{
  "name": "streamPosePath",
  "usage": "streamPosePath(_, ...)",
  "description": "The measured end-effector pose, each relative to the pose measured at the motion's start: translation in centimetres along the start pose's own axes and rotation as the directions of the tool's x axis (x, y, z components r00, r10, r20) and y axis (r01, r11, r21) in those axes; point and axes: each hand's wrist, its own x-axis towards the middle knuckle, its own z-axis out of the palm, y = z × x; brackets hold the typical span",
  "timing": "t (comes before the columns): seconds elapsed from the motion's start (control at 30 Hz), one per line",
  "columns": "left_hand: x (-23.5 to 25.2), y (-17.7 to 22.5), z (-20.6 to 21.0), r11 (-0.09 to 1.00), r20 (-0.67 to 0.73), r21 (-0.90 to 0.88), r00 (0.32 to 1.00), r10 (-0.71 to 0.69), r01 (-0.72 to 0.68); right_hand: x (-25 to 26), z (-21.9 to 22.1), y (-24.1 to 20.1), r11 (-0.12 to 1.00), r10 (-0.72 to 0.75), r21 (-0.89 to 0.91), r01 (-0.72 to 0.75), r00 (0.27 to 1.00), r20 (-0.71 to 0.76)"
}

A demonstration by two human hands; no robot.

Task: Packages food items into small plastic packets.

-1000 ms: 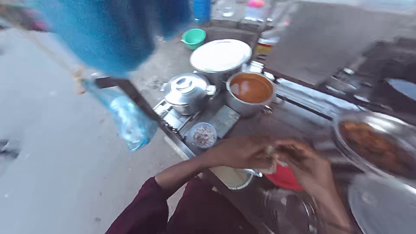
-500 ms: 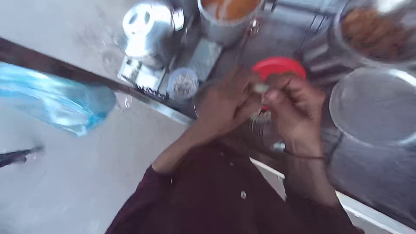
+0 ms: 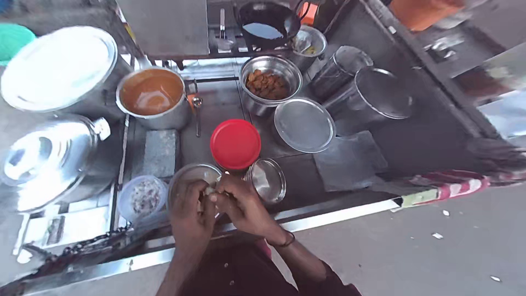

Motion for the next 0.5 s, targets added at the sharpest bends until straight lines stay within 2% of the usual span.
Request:
streamPosePath(0.1,0.1,-0.3,0.9,0.994,0.040,-0.112,0.999,-0.001,0.006,-1.1,-0.1,0.4,1.000,0.007,0.008,-0.007,0.999,-0.048)
streamPosePath(0.2,0.0,-0.1,0.5,0.982,0.082,-0.190,0.996,0.028,-0.012,-1.9,-0.8,-0.4,0.998,-0.016,-0.062,0.012,0.998,-0.059)
streamPosePath(0.3,0.6,0.5,-0.4,0.953,0.098,-0.294,0.989,0.108,-0.075,-1.9,-1.3,-1.4,0.997,0.011,0.082,-0.005,0.998,-0.068)
streamPosePath(0.4,0.8,1.2,-1.1,0.932,0.134,-0.343,0.976,0.172,-0.117,-2.1,-1.6,-1.9,0.953,0.145,0.281,-0.113,0.985,-0.097)
streamPosePath(0.5,0.3,1.6,-2.5,0.955,0.195,-0.283,0.969,0.152,-0.093,-1.9,-1.5,-1.7,0.937,0.277,0.220,-0.271,0.961,0.002)
